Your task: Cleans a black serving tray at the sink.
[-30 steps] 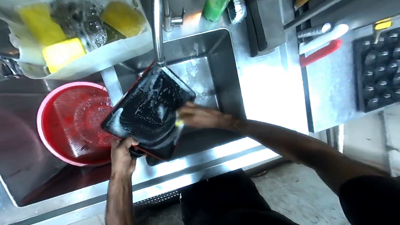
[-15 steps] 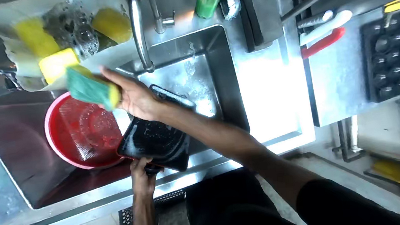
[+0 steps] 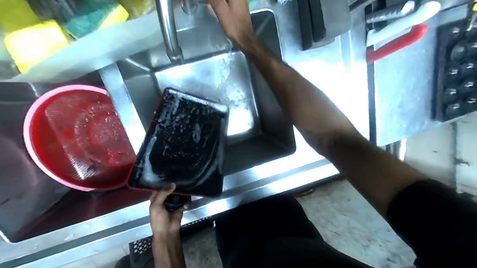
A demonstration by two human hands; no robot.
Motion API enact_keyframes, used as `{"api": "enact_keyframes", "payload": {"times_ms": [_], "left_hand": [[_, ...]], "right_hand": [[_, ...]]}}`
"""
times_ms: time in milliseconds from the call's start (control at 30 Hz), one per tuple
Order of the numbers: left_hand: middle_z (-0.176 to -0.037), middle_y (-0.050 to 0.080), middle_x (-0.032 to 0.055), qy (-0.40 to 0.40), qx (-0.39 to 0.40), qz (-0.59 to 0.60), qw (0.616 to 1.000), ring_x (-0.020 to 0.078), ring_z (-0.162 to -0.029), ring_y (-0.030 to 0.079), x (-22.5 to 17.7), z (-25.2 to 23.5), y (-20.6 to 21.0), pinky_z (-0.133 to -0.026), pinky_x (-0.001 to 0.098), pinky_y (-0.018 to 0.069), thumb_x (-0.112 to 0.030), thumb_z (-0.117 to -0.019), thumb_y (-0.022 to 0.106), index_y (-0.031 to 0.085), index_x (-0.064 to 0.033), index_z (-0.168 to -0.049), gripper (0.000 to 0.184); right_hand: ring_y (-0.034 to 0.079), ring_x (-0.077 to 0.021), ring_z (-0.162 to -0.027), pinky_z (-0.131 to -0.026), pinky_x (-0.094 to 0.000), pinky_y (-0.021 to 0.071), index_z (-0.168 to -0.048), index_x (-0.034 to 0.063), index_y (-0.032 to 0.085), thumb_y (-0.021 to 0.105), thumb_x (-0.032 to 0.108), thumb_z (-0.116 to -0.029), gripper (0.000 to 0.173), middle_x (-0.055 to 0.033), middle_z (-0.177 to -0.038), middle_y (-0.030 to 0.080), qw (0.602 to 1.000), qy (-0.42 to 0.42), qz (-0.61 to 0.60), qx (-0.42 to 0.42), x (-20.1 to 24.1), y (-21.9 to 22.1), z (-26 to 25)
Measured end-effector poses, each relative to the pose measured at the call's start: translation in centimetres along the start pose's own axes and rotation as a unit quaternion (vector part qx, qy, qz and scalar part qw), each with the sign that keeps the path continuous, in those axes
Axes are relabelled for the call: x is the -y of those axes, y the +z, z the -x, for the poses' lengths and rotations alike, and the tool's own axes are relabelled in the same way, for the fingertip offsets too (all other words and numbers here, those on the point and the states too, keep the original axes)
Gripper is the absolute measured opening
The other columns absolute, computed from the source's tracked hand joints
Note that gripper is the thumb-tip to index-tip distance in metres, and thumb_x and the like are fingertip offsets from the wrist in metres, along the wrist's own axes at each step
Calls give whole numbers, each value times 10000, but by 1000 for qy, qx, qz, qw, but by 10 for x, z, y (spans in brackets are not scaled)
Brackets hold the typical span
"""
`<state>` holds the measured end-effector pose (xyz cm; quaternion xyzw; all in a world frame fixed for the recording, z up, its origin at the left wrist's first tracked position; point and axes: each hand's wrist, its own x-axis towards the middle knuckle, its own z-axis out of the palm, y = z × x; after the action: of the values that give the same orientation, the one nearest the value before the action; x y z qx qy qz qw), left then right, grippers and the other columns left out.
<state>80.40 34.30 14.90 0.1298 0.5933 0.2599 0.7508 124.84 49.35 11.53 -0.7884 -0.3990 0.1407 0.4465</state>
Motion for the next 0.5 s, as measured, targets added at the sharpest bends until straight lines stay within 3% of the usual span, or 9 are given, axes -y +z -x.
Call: {"api": "enact_keyframes", "payload": {"times_ms": [67,133,167,233,300,367,433,500], "left_hand": [[-708,670,133,3,17,6,1000,208,-501,643,-2,-4,2,-400,364,532,-77,-859,586,600,-44,-961,109],[-703,669,134,2,32,6,999,213,-503,643,-4,-7,4,-406,368,533,-79,-847,603,609,-45,-950,108],[-692,664,129,1,38,5,999,213,-496,638,-5,-8,6,-404,367,530,-80,-838,610,614,-48,-940,107],[-684,663,124,4,47,1,999,206,-482,631,-8,-11,10,-387,357,519,-80,-831,614,618,-54,-938,110],[-696,667,123,6,57,-11,998,199,-483,632,-11,-19,13,-382,349,516,-73,-838,605,607,-55,-962,125],[-703,671,123,4,61,-32,998,196,-491,635,-13,-28,18,-390,349,523,-68,-847,596,603,-46,-975,130],[-726,677,109,4,69,-63,996,192,-517,647,-12,-39,24,-400,351,533,-71,-854,576,592,-55,-996,144],[-756,679,104,-1,73,-82,994,199,-550,661,-12,-50,29,-410,359,539,-82,-840,576,573,-64,-1017,177]], "right_hand": [[675,-208,-1089,-1009,-381,508,-1177,20,714,558,274,-1044,326,-119,-1102,729,997,-79,13,23,-10,8,0],[598,-257,-1324,-1162,-384,433,-1333,-22,659,455,208,-1082,397,-164,-1366,662,984,-174,21,44,-29,10,24],[490,-281,-1447,-1245,-397,343,-1425,-40,581,410,195,-1094,440,-177,-1501,564,976,-199,34,81,-40,7,43],[397,-271,-1513,-1282,-398,268,-1506,-22,494,411,210,-1100,474,-159,-1589,470,959,-204,77,181,-62,4,88],[479,-232,-1458,-1236,-386,363,-1516,47,502,461,213,-1088,461,-119,-1558,517,939,-176,83,283,-74,8,128],[627,-209,-1301,-1131,-379,494,-1463,37,560,511,93,-1044,425,-126,-1444,620,941,-132,-13,310,-69,19,148],[731,-173,-1072,-948,-351,608,-1391,15,605,481,44,-1056,358,-106,-1311,701,939,-3,-163,303,-42,35,149],[750,-199,-966,-818,-378,640,-1333,-16,614,427,58,-1086,318,-121,-1230,728,884,158,-321,301,-8,52,139]]}}
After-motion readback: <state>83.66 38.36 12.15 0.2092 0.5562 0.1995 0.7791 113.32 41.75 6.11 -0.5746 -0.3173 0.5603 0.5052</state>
